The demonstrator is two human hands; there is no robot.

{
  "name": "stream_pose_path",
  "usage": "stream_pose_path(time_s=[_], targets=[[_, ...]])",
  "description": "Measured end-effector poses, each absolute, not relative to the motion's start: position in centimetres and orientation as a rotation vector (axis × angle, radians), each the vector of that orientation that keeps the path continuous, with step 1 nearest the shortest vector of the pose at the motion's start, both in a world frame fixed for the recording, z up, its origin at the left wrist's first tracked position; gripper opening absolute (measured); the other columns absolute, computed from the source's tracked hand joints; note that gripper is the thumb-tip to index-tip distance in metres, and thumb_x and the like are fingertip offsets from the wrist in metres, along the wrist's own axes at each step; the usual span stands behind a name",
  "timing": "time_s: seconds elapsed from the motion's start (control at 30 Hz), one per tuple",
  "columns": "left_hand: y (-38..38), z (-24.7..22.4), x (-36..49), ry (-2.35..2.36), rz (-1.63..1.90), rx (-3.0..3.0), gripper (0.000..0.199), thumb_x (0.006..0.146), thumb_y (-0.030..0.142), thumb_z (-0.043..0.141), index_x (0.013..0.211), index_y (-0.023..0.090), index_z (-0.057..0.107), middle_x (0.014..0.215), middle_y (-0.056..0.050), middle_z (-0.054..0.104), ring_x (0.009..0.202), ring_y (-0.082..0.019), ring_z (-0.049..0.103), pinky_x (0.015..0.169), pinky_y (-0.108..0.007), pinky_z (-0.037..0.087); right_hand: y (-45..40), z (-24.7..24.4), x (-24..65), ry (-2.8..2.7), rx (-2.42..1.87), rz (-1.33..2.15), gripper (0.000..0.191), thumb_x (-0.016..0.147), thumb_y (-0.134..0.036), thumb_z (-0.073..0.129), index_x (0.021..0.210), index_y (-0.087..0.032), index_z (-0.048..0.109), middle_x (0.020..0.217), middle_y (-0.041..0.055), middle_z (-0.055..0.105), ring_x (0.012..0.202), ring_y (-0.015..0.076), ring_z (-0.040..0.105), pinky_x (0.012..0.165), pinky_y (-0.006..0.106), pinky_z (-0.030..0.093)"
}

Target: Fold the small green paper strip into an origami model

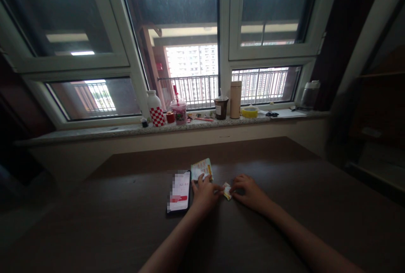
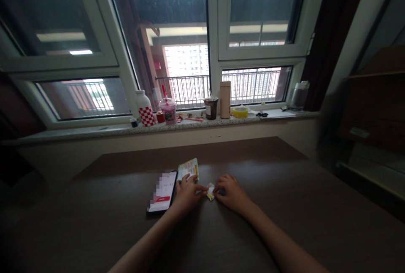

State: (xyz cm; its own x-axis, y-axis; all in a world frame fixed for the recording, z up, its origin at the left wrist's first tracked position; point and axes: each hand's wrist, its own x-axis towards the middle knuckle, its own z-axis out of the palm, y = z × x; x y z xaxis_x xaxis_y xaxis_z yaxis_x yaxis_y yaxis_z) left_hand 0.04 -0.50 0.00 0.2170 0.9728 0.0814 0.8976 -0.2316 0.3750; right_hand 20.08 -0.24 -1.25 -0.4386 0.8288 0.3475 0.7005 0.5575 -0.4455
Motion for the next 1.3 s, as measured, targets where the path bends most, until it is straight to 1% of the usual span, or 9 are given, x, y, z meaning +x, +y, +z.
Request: stream_pose_path(time_s=[0.13, 0.5, 0.67, 0.8, 0.93, 1.03, 1.1, 1.2, 1.3], targets=[[-0.4, -0.2, 0.0, 1.762, 0.460, 2.241, 0.023, 0.081, 0.042, 0.058, 0.100, 0.041, 0.071, 0.140, -0.005, 0.047, 0.138, -0.035, 0.022, 0.106, -0.066, 0.010, -0.2, -1.4, 20.1, -2.268, -1.217, 0.328, 0.010, 0.079, -0.021, 0.063, 0.081, -0.026, 0.072, 0.088, 0.0028, 0.065, 0.095, 0.0205, 0.054, 0.089, 0.035, 0.038], [-0.4, -0.8, 0.1, 1.749, 0.535, 2.239, 0.025, 0.076, 0.051, 0.063, 0.097, 0.040, 0.072, 0.139, -0.004, 0.047, 0.138, -0.034, 0.022, 0.107, -0.064, 0.009, -0.2, -2.2, 19.8, -2.253, -1.228, 0.302, 0.010, 0.089, -0.023, 0.053, 0.086, -0.020, 0.062, 0.092, 0.0047, 0.060, 0.095, 0.0199, 0.053, 0.089, 0.035, 0.039], [-0.7, -0.9, 0.6, 1.765, 0.593, 2.190, 0.027, 0.074, 0.050, 0.066, 0.096, 0.035, 0.072, 0.141, -0.005, 0.045, 0.138, -0.032, 0.020, 0.110, -0.061, 0.006, 0.1, -3.0, 19.6, -2.205, -1.254, 0.317, 0.011, 0.091, -0.021, 0.047, 0.086, -0.020, 0.057, 0.092, 0.0054, 0.060, 0.092, 0.0199, 0.053, 0.087, 0.035, 0.041], [-0.8, -1.3, 1.0, 1.740, 0.677, 2.192, 0.019, 0.077, 0.040, 0.065, 0.092, 0.033, 0.073, 0.138, -0.004, 0.047, 0.136, -0.030, 0.024, 0.111, -0.059, 0.007, 0.3, -3.3, 19.6, -2.160, -1.246, 0.363, 0.010, 0.091, -0.022, 0.046, 0.086, -0.020, 0.055, 0.092, 0.0053, 0.059, 0.092, 0.0197, 0.053, 0.086, 0.035, 0.041], [-0.9, -1.4, 1.1, 1.730, 0.768, 2.201, 0.013, 0.080, 0.032, 0.062, 0.085, 0.030, 0.074, 0.132, -0.004, 0.053, 0.132, -0.030, 0.029, 0.110, -0.059, 0.011, 0.0, -2.9, 19.6, -2.127, -1.239, 0.415, 0.012, 0.092, -0.024, 0.045, 0.086, -0.020, 0.055, 0.092, 0.0058, 0.060, 0.091, 0.0198, 0.053, 0.086, 0.035, 0.042], [-1.0, -1.2, 1.2, 1.727, 0.785, 2.216, 0.013, 0.080, 0.031, 0.061, 0.083, 0.028, 0.074, 0.130, -0.004, 0.054, 0.130, -0.029, 0.032, 0.109, -0.058, 0.014, -0.1, -2.4, 19.6, -2.108, -1.215, 0.456, 0.014, 0.092, -0.026, 0.045, 0.089, -0.020, 0.057, 0.095, 0.0059, 0.060, 0.093, 0.0199, 0.053, 0.087, 0.035, 0.042], [-1.1, -0.9, 1.3, 1.730, 0.791, 2.220, 0.013, 0.081, 0.031, 0.061, 0.084, 0.028, 0.074, 0.130, -0.005, 0.054, 0.129, -0.029, 0.033, 0.109, -0.057, 0.015, -0.2, -2.1, 19.8, -2.112, -1.171, 0.467, 0.015, 0.092, -0.027, 0.046, 0.094, -0.021, 0.060, 0.099, 0.0057, 0.059, 0.099, 0.0201, 0.052, 0.090, 0.036, 0.040], [-1.2, -0.6, 1.5, 1.726, 0.801, 2.196, 0.013, 0.081, 0.030, 0.061, 0.084, 0.028, 0.074, 0.130, -0.005, 0.055, 0.128, -0.028, 0.035, 0.109, -0.056, 0.017, -0.3, -1.9, 19.9, -2.104, -1.168, 0.455, 0.015, 0.089, -0.029, 0.052, 0.098, -0.023, 0.063, 0.102, 0.0054, 0.060, 0.102, 0.0211, 0.052, 0.093, 0.037, 0.039], [-1.3, -0.5, 1.6, 1.703, 0.822, 2.172, 0.013, 0.080, 0.031, 0.062, 0.083, 0.029, 0.074, 0.129, -0.004, 0.055, 0.128, -0.028, 0.035, 0.109, -0.054, 0.018, -0.1, -2.2, 19.9, -2.103, -1.187, 0.435, 0.015, 0.083, -0.024, 0.059, 0.098, -0.023, 0.064, 0.099, 0.0049, 0.062, 0.102, 0.0219, 0.052, 0.092, 0.037, 0.039]])
